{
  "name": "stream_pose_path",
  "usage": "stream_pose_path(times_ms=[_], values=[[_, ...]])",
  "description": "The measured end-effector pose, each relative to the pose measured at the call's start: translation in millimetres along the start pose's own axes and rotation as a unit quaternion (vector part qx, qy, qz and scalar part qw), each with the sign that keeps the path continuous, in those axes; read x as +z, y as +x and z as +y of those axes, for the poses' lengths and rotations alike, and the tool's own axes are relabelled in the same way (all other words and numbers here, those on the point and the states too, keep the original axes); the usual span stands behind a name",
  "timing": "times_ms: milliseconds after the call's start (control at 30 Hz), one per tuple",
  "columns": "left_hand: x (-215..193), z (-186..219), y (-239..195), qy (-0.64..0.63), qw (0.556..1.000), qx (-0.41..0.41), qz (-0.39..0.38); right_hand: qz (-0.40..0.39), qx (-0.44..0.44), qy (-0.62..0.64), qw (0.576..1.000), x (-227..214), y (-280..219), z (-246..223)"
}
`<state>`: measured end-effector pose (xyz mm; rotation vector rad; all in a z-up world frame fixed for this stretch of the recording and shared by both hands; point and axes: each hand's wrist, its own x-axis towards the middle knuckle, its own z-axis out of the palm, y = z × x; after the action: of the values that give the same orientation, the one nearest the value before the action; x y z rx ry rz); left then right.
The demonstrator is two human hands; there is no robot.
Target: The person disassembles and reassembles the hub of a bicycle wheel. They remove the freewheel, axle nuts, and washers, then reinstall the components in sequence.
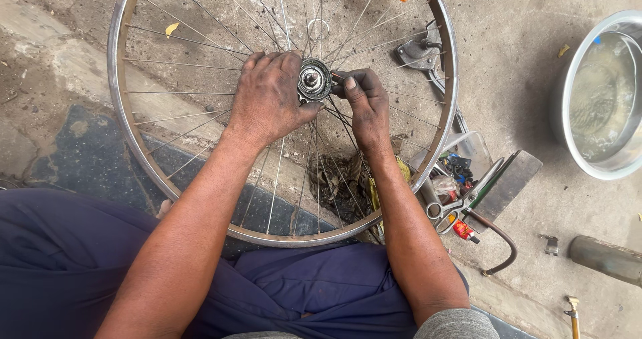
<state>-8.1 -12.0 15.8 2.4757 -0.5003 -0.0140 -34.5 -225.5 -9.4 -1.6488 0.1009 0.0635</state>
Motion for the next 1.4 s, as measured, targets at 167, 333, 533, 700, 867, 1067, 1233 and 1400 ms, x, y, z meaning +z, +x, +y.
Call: stream_pose_path(times_ms=[167, 333, 533, 700, 867, 1067, 1233, 1400], values=[[-1.3, 0.0, 0.2, -0.021, 1.000, 0.002, 0.001, -0.016, -0.002, 0.025, 1.000, 0.5, -2.6, -1.2], [-2.0, -1.7, 1.5, 0.008, 1.000, -0.009, -0.029, -0.018, -0.004, 0.024, 1.000, 0.9, -3.7, -2.4], [-7.5, -1.2, 6.8, 0.011, 0.997, -0.024, -0.079, -0.020, -0.003, 0.022, 1.000, 2.1, -3.9, -0.4], [-13.7, -7.2, 11.6, 0.022, 0.990, -0.024, -0.139, -0.027, -0.018, 0.032, 0.999, 3.0, -2.7, 3.2], [-14.2, -8.8, 9.8, 0.008, 0.990, -0.036, -0.133, -0.028, -0.016, 0.019, 0.999, 2.8, 1.6, 2.7], [-19.1, -6.1, 11.7, 0.011, 0.993, -0.033, -0.115, -0.039, -0.016, -0.010, 0.999, -0.2, 9.0, 0.9], [-34.3, 4.8, 13.6, 0.002, 0.988, -0.066, -0.142, -0.066, -0.022, 0.009, 0.998, -6.0, 13.2, -5.5], [-44.3, 13.0, 12.3, 0.021, 0.979, -0.083, -0.185, -0.078, 0.007, -0.026, 0.997, -5.8, 11.2, -9.2]])
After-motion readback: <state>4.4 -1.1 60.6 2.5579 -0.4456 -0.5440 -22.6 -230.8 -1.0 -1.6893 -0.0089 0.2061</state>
